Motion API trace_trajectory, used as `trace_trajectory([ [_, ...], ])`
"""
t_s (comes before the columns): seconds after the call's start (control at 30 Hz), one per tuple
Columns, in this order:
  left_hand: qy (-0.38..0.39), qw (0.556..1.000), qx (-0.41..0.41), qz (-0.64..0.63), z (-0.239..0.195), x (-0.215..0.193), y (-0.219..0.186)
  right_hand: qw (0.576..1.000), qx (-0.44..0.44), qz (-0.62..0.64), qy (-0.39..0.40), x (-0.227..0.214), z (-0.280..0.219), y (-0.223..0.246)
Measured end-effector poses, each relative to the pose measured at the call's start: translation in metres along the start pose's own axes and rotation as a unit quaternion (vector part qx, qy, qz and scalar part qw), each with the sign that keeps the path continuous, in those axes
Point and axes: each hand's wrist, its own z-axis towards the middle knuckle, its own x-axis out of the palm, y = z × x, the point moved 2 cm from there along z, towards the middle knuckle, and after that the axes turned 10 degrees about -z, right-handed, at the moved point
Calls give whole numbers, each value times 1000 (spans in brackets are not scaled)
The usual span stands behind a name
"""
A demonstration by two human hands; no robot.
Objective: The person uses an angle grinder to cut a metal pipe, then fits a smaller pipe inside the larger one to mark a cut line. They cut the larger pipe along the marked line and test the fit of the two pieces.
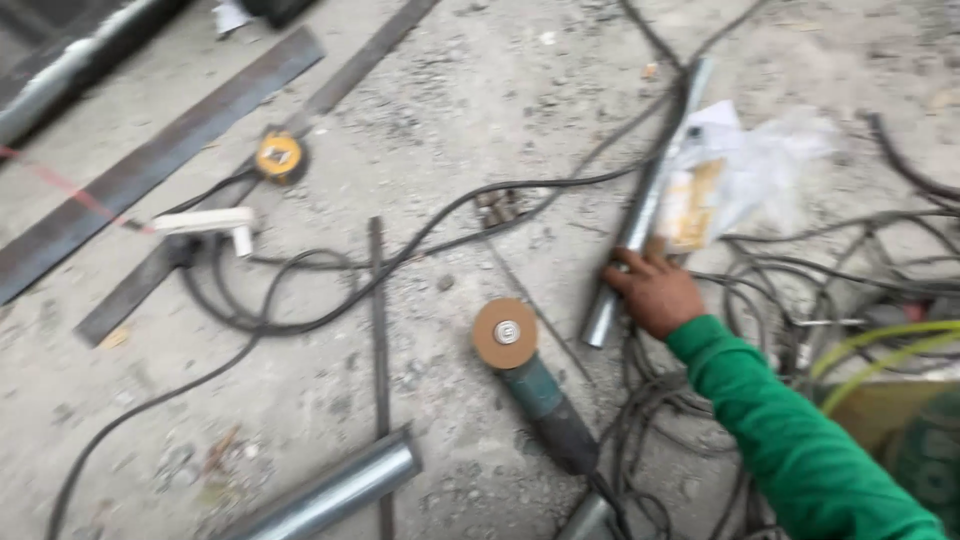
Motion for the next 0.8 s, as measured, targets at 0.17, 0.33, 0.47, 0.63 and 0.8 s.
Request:
trace_trajectory([
  [0.17,-68,997,-23,-15,-10,-14,-55,977,73,197,31,-68,-27,0],
  [0.33,-198,963,-171,-61,-251,30,-60,856,51,468,214,-142,-102,114],
  [0.47,-104,880,78,456,-320,111,-164,820,-388,369,203,-53,-197,253],
  [0.63,-24,825,91,557,-259,171,-172,863,-435,254,35,-5,-237,306],
  [0.8,-178,797,192,545,-186,188,-149,860,-443,253,-25,-32,-228,294],
])
